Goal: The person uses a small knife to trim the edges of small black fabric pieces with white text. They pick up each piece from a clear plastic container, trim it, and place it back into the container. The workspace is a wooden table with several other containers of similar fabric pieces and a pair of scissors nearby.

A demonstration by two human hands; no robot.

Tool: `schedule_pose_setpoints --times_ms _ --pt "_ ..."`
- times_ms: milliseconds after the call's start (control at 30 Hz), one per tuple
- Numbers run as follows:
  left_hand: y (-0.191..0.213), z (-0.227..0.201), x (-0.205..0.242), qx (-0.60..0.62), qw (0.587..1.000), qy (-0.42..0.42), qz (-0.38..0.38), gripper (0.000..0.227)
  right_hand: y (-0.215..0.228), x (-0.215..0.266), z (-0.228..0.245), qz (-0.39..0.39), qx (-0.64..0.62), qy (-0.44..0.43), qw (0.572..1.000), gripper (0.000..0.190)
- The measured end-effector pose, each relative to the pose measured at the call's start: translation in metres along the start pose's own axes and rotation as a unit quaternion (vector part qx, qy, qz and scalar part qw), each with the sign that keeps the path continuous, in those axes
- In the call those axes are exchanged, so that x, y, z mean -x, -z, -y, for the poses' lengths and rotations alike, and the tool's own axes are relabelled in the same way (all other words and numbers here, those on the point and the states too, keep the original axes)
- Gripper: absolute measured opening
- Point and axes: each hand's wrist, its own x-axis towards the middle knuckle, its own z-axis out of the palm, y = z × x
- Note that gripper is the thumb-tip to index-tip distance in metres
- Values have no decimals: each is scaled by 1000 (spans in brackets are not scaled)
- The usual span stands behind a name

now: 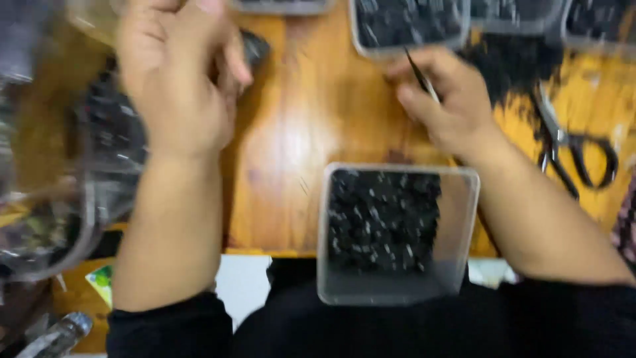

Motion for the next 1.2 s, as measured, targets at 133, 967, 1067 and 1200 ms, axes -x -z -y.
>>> schedule_pose_setpoints --times_ms 133,967,1067,1200 --pt "-17 -21 29 -139 931 -156 299 17 -2 -1 14 0 -91 0 996 17" --pt "-63 -39 94 -549 624 -292 472 14 -5 4 27 30 -138 75 987 9" --pt "-67 -44 95 -557 612 -307 470 16 -8 5 28 16 -140 42 989 7" --pt "-63 -53 88 -482 686 -272 472 31 -7 0 28 12 -172 56 983 8"
